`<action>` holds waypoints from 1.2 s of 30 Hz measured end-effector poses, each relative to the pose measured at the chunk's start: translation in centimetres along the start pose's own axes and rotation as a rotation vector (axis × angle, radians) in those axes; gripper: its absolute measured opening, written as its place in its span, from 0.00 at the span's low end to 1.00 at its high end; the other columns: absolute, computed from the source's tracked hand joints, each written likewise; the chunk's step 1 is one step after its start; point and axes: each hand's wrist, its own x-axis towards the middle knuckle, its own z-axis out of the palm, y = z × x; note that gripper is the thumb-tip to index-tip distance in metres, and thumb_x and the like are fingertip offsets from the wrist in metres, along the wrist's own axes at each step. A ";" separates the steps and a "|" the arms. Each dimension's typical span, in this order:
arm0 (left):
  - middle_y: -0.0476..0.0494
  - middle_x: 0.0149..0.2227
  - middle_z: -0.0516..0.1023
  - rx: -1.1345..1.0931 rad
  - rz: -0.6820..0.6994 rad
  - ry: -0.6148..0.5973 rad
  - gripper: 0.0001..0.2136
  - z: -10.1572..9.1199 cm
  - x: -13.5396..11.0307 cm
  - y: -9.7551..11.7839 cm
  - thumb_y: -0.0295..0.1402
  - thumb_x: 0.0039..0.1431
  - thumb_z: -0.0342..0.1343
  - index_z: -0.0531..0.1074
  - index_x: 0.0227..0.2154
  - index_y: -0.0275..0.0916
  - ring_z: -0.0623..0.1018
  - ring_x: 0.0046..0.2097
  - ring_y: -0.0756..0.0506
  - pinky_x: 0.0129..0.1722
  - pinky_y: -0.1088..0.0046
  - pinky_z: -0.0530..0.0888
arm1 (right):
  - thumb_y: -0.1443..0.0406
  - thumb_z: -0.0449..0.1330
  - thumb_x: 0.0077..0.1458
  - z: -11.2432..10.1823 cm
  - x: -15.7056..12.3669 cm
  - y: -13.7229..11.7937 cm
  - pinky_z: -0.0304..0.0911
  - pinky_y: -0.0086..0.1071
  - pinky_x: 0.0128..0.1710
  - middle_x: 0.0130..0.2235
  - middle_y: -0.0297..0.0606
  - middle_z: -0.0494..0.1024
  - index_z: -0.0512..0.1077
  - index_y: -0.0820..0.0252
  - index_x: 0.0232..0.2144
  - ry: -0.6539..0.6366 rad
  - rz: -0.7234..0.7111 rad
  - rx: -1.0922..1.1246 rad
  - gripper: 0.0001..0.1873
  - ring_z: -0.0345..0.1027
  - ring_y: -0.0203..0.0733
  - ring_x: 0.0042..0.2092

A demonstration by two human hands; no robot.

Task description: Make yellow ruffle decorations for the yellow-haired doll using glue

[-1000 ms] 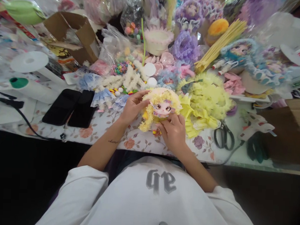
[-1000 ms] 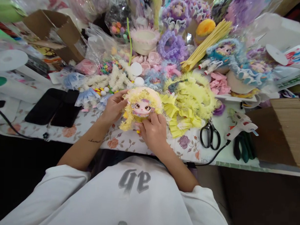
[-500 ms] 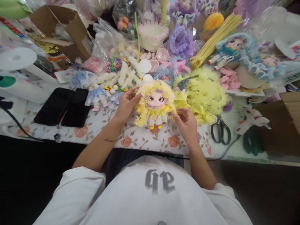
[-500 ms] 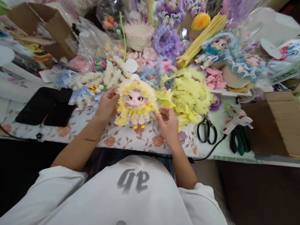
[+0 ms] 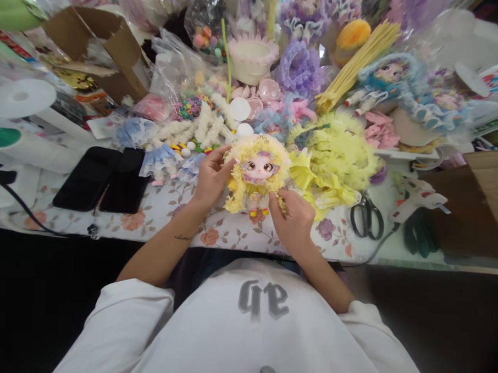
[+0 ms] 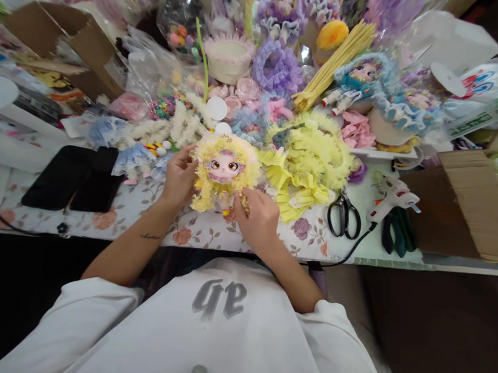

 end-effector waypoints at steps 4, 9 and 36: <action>0.46 0.35 0.81 -0.018 0.003 -0.034 0.23 0.2 -0.3 0.5 0.50 0.47 0.70 0.80 0.43 0.42 0.83 0.38 0.44 0.38 0.71 0.79 | 0.66 0.54 0.64 0.5 -0.3 0.0 0.59 0.31 0.27 0.25 0.37 0.75 0.75 0.59 0.30 -0.053 -0.086 -0.089 0.12 0.66 0.37 0.27; 0.44 0.39 0.82 -0.018 0.007 -0.034 0.25 0.2 -0.4 0.3 0.50 0.46 0.70 0.79 0.44 0.42 0.83 0.40 0.44 0.38 0.71 0.79 | 0.65 0.56 0.64 -0.6 -0.2 1.5 0.62 0.31 0.32 0.33 0.40 0.79 0.77 0.58 0.30 -0.115 0.017 -0.093 0.12 0.71 0.39 0.34; 0.44 0.41 0.83 -0.086 -0.038 -0.026 0.23 0.0 0.2 -0.8 0.46 0.45 0.72 0.78 0.43 0.43 0.82 0.42 0.44 0.42 0.69 0.78 | 0.58 0.63 0.53 -0.9 2.6 4.2 0.67 0.33 0.30 0.30 0.36 0.80 0.80 0.59 0.34 -0.243 0.437 0.435 0.12 0.71 0.38 0.29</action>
